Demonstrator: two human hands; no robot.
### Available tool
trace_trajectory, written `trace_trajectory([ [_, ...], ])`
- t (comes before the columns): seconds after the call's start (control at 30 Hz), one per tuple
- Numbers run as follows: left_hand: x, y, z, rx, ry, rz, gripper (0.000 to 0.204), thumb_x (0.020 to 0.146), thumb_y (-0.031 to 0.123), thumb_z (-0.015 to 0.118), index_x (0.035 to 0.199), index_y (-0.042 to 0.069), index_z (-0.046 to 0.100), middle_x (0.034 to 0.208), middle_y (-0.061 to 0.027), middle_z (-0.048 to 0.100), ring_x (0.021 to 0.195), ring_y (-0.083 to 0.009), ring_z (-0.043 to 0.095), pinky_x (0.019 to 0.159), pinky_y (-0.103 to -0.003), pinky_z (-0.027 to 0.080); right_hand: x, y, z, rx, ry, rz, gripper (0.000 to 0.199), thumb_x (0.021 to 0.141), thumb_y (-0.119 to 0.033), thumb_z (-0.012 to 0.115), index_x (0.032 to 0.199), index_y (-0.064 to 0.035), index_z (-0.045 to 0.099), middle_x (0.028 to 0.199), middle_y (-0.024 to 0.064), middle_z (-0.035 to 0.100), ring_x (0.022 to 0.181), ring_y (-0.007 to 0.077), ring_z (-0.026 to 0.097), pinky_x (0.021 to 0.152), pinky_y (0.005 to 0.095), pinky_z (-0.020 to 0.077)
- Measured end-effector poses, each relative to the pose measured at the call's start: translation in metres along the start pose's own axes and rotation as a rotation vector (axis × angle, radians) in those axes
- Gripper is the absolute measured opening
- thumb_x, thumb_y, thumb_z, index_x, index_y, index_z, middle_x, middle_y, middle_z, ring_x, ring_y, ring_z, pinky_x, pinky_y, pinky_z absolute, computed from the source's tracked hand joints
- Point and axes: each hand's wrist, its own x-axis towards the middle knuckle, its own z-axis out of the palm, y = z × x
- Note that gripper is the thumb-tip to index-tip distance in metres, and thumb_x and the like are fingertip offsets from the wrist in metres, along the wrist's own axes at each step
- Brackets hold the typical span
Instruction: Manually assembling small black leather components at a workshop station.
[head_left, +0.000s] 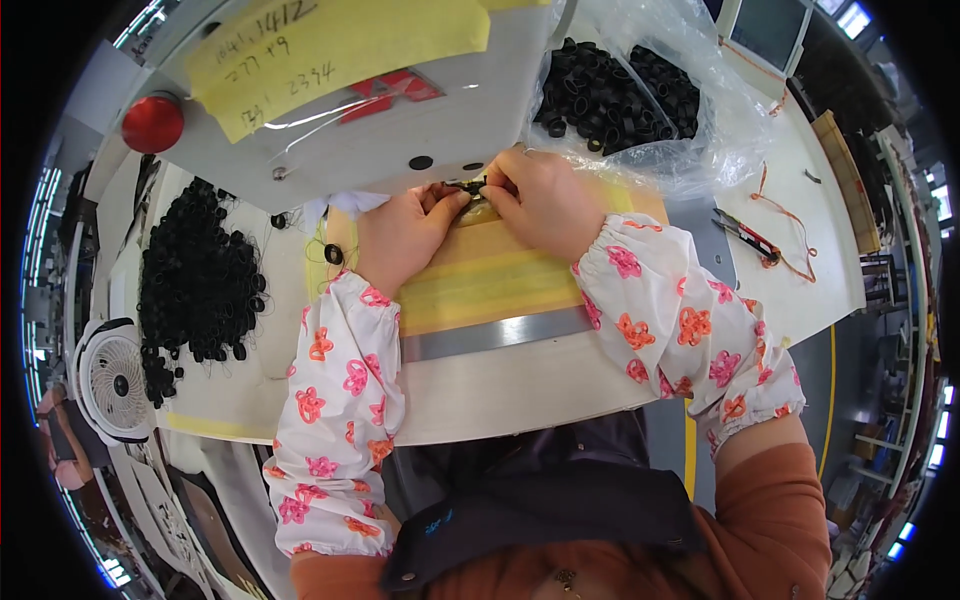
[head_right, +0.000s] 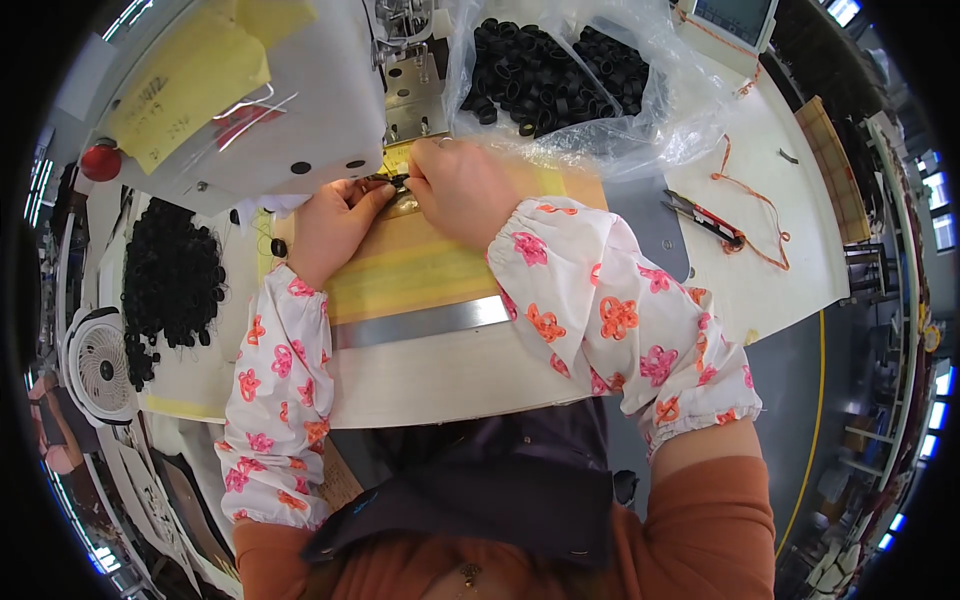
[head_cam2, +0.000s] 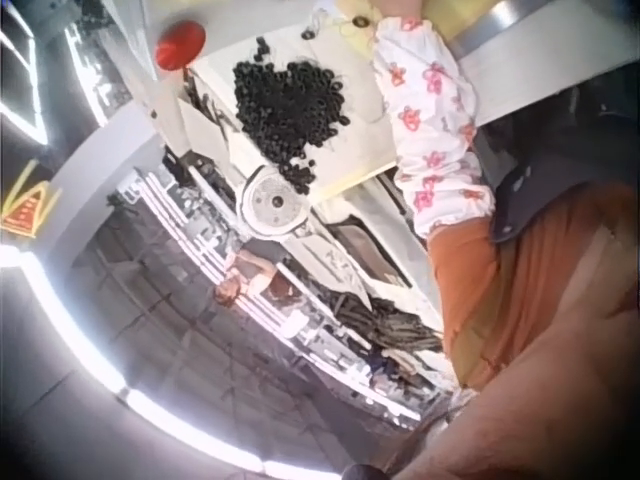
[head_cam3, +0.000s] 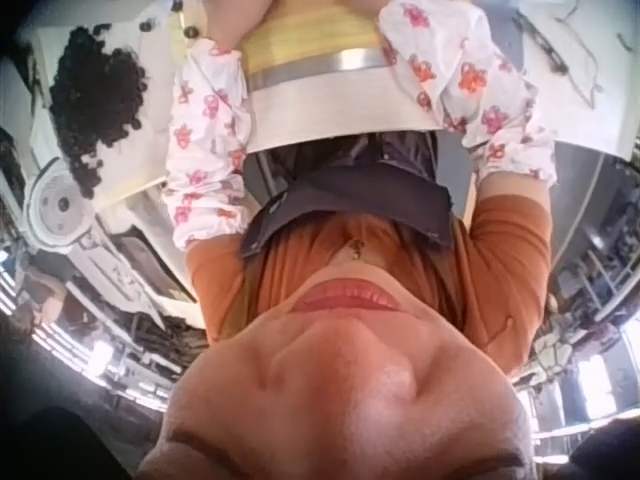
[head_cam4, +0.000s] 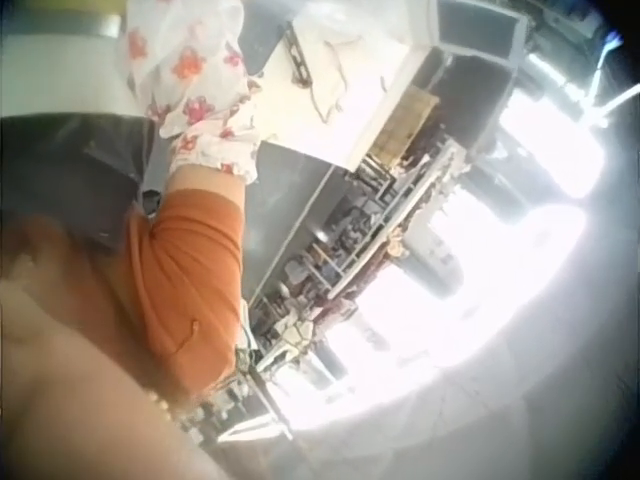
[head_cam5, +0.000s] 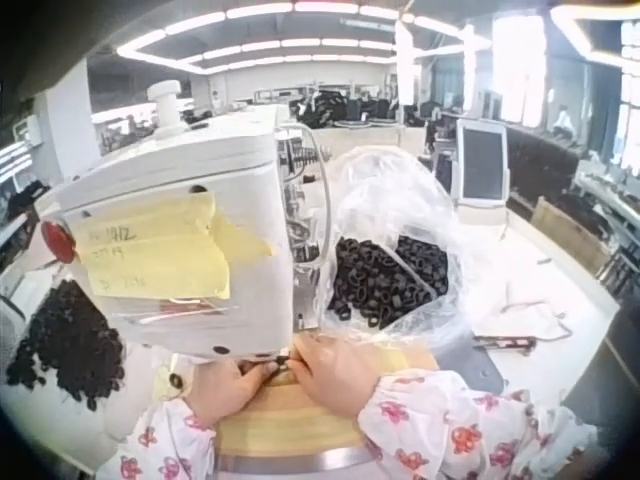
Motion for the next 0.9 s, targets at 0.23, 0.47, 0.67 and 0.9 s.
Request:
trace_trajectory([
  [0.23, -0.022, 0.001, 0.001, 0.068, 0.129, 0.254, 0.03, 0.079, 0.031, 0.057, 0.065, 0.004, 0.056, 0.052, -0.0124, 0.05, 0.048, -0.029, 0.05, 0.045, -0.036, 0.037, -0.001, 0.001, -0.002, -0.004, 0.065, -0.169, 0.009, 0.065, -0.005, 0.059, 0.068, -0.0024, 0.051, 0.055, 0.0104, 0.053, 0.051, 0.0267, 0.055, 0.047, 0.033, 0.0426],
  [0.47, -0.042, -0.055, -0.052, 0.268, 0.411, 0.028, 0.035, 0.078, 0.028, 0.059, 0.058, 0.0, 0.054, 0.053, -0.0149, 0.052, 0.045, -0.0292, 0.051, 0.043, -0.035, 0.037, 0.012, 0.011, -0.025, -0.226, 0.32, -0.176, 0.01, 0.067, -0.007, 0.06, 0.071, -0.0034, 0.052, 0.068, 0.0086, 0.055, 0.06, 0.0259, 0.056, 0.051, 0.0329, 0.044],
  [0.67, -0.041, -0.041, -0.046, 0.16, 0.485, -0.036, 0.026, 0.076, 0.023, 0.061, 0.065, 0.0, 0.06, 0.057, -0.0121, 0.055, 0.05, -0.0279, 0.052, 0.048, -0.033, 0.039, 0.014, 0.042, -0.032, -0.5, 0.179, -0.038, 0.02, 0.069, -0.01, 0.061, 0.087, -0.007, 0.052, 0.083, 0.0088, 0.053, 0.074, 0.0273, 0.054, 0.061, 0.0379, 0.045],
  [0.9, -0.023, -0.004, 0.007, 0.232, 0.352, 0.454, 0.021, 0.076, 0.011, 0.056, 0.094, 0.001, 0.053, 0.083, -0.0134, 0.058, 0.082, -0.0312, 0.053, 0.073, -0.037, 0.041, 0.017, 0.044, -0.03, -0.467, 0.123, 0.016, 0.022, 0.067, -0.003, 0.054, 0.088, -0.0055, 0.051, 0.079, 0.0127, 0.056, 0.071, 0.0318, 0.056, 0.061, 0.0398, 0.0453],
])
